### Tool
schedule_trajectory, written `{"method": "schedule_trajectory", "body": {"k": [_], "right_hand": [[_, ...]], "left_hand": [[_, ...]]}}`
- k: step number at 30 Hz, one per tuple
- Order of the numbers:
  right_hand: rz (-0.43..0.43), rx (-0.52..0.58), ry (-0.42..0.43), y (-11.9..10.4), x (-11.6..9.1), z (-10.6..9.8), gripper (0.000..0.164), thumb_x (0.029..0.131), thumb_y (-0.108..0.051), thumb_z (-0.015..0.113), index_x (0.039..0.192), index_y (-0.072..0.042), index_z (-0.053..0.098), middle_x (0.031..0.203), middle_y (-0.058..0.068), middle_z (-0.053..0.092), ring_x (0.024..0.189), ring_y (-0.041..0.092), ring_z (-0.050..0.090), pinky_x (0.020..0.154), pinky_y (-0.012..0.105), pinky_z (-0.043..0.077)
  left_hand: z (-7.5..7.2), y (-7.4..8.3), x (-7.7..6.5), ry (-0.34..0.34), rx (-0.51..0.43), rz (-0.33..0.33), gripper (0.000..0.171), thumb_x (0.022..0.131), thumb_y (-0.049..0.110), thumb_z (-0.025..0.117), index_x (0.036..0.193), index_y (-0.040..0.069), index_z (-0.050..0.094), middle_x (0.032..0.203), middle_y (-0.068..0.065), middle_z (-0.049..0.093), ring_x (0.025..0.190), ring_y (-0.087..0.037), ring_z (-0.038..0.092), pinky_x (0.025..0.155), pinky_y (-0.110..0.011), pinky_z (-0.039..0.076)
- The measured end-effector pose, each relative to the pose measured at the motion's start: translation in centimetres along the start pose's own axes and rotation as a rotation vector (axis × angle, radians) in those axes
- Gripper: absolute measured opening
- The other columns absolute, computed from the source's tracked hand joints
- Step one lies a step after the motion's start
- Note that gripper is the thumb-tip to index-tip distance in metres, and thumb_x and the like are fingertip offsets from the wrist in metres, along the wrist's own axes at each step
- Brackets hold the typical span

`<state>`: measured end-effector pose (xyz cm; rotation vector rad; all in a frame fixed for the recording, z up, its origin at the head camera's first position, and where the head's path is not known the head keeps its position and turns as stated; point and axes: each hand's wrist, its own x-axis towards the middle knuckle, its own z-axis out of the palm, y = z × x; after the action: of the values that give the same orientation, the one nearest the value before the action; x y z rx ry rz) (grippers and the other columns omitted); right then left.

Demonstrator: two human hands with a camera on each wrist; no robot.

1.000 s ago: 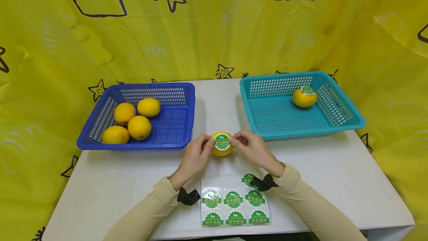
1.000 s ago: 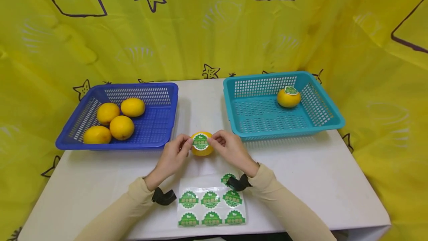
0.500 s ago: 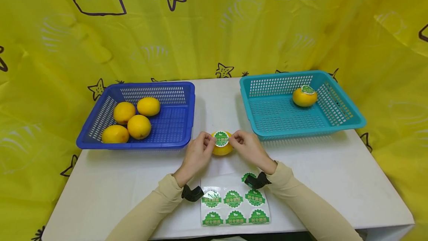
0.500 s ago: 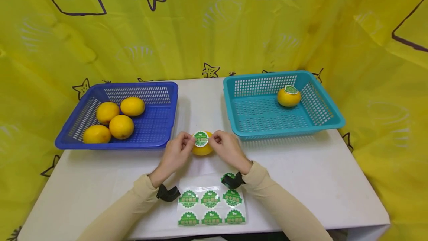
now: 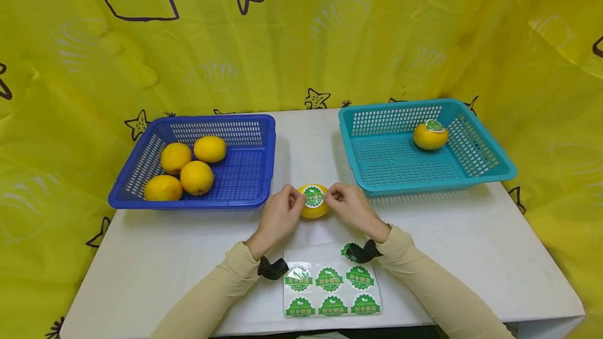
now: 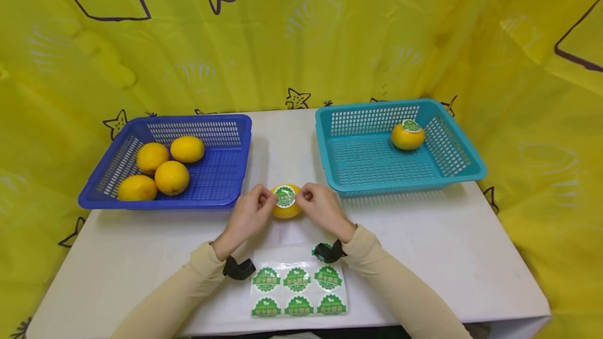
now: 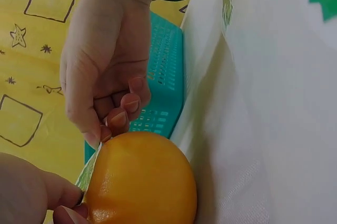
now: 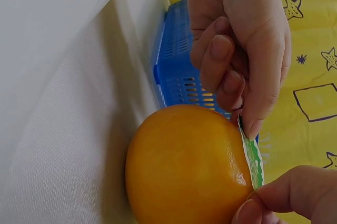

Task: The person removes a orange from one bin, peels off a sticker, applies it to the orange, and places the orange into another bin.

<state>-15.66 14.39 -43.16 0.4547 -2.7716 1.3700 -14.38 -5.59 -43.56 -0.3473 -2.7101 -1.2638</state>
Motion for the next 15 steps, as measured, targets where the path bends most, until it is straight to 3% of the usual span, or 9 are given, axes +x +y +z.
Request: {"method": "schedule_trajectory", "body": {"k": [9, 15], "right_hand": [[-0.006, 0.01, -0.021, 0.31, -0.2, -0.18, 0.008, 0.088, -0.007, 0.063, 0.082, -0.006, 0.069, 0.074, -0.002, 0.062, 0.068, 0.015, 0.053, 0.063, 0.03, 0.045], [0.022, 0.035, -0.035, 0.49, -0.1, -0.21, 0.009, 0.087, -0.008, 0.062, 0.083, -0.006, 0.069, 0.074, -0.002, 0.061, 0.069, 0.016, 0.052, 0.062, 0.029, 0.044]], "left_hand": [[0.07, 0.17, 0.02, -0.046, -0.074, -0.034, 0.014, 0.095, 0.017, 0.058, 0.085, 0.008, 0.061, 0.067, 0.004, 0.054, 0.059, -0.012, 0.05, 0.054, -0.027, 0.042], [0.1, 0.1, 0.17, -0.038, -0.05, -0.048, 0.019, 0.093, 0.019, 0.059, 0.076, 0.011, 0.058, 0.062, 0.005, 0.051, 0.056, -0.012, 0.047, 0.052, -0.028, 0.039]]}}
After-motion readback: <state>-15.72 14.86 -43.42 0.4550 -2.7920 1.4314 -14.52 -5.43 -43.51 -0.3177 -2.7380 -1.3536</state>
